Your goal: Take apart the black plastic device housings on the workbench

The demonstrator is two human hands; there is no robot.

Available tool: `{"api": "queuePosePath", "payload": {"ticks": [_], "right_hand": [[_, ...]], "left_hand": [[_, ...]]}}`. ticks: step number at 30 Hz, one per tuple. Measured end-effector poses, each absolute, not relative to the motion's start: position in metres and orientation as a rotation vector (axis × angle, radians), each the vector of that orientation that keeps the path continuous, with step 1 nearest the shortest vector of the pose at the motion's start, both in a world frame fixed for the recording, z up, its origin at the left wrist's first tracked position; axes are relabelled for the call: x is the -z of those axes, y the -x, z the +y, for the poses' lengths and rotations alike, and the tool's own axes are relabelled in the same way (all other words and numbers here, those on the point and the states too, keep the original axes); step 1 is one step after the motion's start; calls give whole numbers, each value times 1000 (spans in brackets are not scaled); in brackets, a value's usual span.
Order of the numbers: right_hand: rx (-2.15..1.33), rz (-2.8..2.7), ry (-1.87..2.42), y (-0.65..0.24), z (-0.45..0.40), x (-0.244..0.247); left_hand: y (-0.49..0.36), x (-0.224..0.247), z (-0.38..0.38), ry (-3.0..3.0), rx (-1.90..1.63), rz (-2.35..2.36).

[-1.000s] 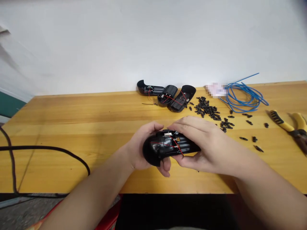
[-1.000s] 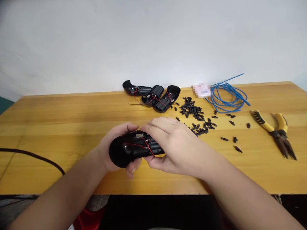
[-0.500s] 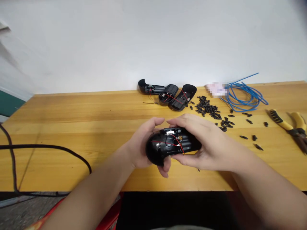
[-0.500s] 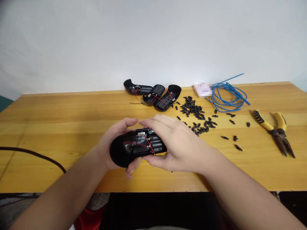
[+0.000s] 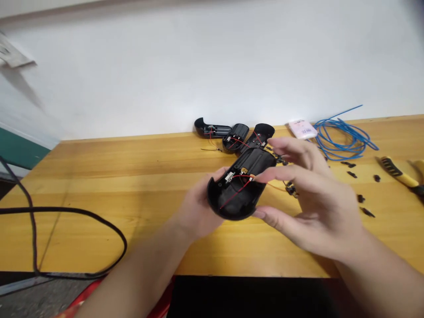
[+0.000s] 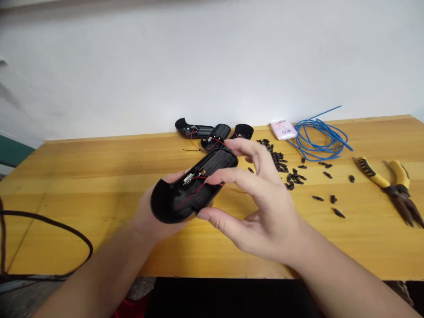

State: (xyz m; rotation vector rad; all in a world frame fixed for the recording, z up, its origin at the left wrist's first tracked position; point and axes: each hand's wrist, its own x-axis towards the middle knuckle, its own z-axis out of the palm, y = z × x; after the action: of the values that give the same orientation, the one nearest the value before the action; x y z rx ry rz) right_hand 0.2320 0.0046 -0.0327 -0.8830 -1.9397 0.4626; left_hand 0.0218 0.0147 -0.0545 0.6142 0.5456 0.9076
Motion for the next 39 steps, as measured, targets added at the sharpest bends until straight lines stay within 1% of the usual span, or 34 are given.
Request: {"api": "queuePosePath", "payload": {"ticks": [4, 8, 11, 15, 17, 18, 22, 24, 29, 34, 39], "right_hand": [[-469, -1956, 891, -228, 0, 32], [-520, -1942, 923, -233, -2, 30], [-690, -1829, 960, -236, 1, 31], [-1089, -1713, 865, -239, 11, 34], [-1179, -1714, 840, -238, 14, 34], [-1151, -1707, 869, -236, 14, 33], [-826, -1591, 1055, -221, 7, 33], [-773, -1575, 1070, -215, 4, 34], [-909, -1590, 1039, -215, 7, 35], [-949, -1581, 1008, -219, 9, 33], [-1007, -1587, 1002, -220, 8, 30]], "left_hand": [[-24, 50, 12, -577, -914, 449], [-28, 49, 10, -590, -1101, 526], [-30, 52, 8, -721, -1184, 542], [-31, 60, 6, -980, -1209, 580], [-31, 63, 7, -1095, -1193, 571], [-31, 64, 7, -1143, -1182, 564], [-33, 66, 8, -1186, -1157, 524], [-34, 68, 8, -1161, -1154, 503], [-33, 75, 7, -1081, -1128, 498], [-31, 80, 7, -1068, -1177, 529], [-30, 76, 8, -1112, -1153, 575]]}}
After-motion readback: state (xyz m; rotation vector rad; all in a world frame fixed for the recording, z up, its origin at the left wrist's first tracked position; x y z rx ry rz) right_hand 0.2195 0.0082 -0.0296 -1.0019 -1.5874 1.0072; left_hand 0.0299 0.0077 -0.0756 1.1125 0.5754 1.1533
